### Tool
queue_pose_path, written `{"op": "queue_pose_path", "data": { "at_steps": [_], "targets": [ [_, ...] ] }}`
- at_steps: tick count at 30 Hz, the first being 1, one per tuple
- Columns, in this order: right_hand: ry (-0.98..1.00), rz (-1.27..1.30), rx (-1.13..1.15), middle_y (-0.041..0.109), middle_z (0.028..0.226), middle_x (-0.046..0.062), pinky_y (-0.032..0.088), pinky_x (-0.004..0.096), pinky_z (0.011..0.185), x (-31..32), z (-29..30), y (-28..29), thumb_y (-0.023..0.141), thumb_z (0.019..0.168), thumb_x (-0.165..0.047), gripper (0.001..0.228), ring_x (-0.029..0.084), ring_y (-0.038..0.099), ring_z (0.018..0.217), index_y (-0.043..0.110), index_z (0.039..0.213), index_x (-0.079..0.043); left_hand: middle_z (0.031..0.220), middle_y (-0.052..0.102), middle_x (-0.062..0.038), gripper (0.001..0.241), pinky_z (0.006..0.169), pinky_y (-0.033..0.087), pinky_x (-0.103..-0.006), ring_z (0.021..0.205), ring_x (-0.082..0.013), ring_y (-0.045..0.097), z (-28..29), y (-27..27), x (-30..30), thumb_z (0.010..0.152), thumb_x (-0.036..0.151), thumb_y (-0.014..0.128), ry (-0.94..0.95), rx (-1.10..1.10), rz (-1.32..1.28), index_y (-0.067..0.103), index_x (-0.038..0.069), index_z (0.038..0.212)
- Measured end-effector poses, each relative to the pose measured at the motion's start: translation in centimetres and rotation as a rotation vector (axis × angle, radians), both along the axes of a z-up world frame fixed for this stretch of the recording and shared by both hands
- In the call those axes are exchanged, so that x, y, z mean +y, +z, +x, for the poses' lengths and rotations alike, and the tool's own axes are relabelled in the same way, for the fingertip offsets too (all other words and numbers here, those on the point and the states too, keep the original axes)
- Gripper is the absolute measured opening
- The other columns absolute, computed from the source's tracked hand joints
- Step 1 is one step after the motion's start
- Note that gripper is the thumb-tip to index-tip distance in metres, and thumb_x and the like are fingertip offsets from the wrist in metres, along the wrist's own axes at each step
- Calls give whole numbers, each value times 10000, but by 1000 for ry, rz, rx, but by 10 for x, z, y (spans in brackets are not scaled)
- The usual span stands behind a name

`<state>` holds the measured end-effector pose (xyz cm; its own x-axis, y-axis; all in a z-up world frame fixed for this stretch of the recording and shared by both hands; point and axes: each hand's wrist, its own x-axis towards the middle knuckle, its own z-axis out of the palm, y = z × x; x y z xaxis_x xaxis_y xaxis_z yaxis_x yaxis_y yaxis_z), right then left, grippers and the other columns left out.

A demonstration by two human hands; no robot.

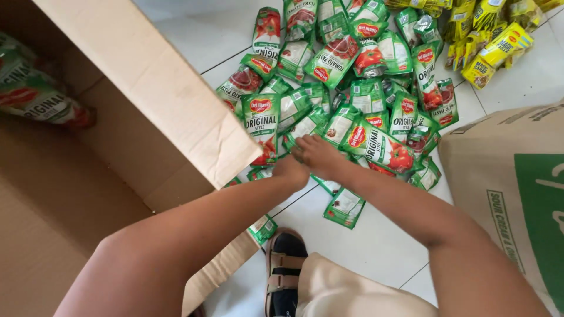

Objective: The person sorts food packets by hand, moving green and yellow packets from one cardboard box to another while large piles of green and red packets sit on the floor nearby.

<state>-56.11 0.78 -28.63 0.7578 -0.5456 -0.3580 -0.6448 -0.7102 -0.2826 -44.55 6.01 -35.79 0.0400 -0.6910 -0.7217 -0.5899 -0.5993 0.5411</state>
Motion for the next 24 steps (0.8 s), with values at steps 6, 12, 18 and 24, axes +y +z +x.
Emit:
{"op": "queue_pose_path", "data": {
  "at_steps": [6, 12, 18, 24],
  "targets": [
    [215, -343, 13, 585, 1371, 152, 396, 461, 1085, 1, -5, -16, 629, 810, -146, 461, 346, 509, 1322, 662, 1258, -43, 1372, 540, -242, 756, 1015, 511, -459, 1245, -407, 582, 24, 41, -13, 812, 298, 808, -26, -24, 37, 444, 56, 1429],
    [-279, 75, -462, 721, 1222, 125, 521, 425, 978, -13, -15, 31, 661, 822, -25, 386, 313, 655, 1163, 704, 1203, -72, 1421, 481, -187, 900, 1045, 427, -451, 1280, -416, 490, 26, 54, -16, 695, 161, 866, 54, -23, -172, 395, 96, 1459],
    [-641, 370, -599, 756, 963, 47, 579, 286, 778, -64, -53, 71, 708, 975, -114, 165, 96, 677, 859, 743, 1122, -47, 978, 743, -163, 401, 815, 552, -407, 921, -306, 726, 32, 133, -34, 811, 250, 788, 307, 372, -523, 709, 38, 1142],
    [-676, 469, -649, 753, 950, 16, 568, 261, 807, -86, -63, 176, 697, 978, -91, 148, 82, 684, 876, 743, 1109, -38, 597, 589, -154, 488, 543, 458, -434, 529, -243, 519, 43, 220, -53, 1014, 469, 610, 176, 432, -486, 697, 0, 905]
  ]
}}
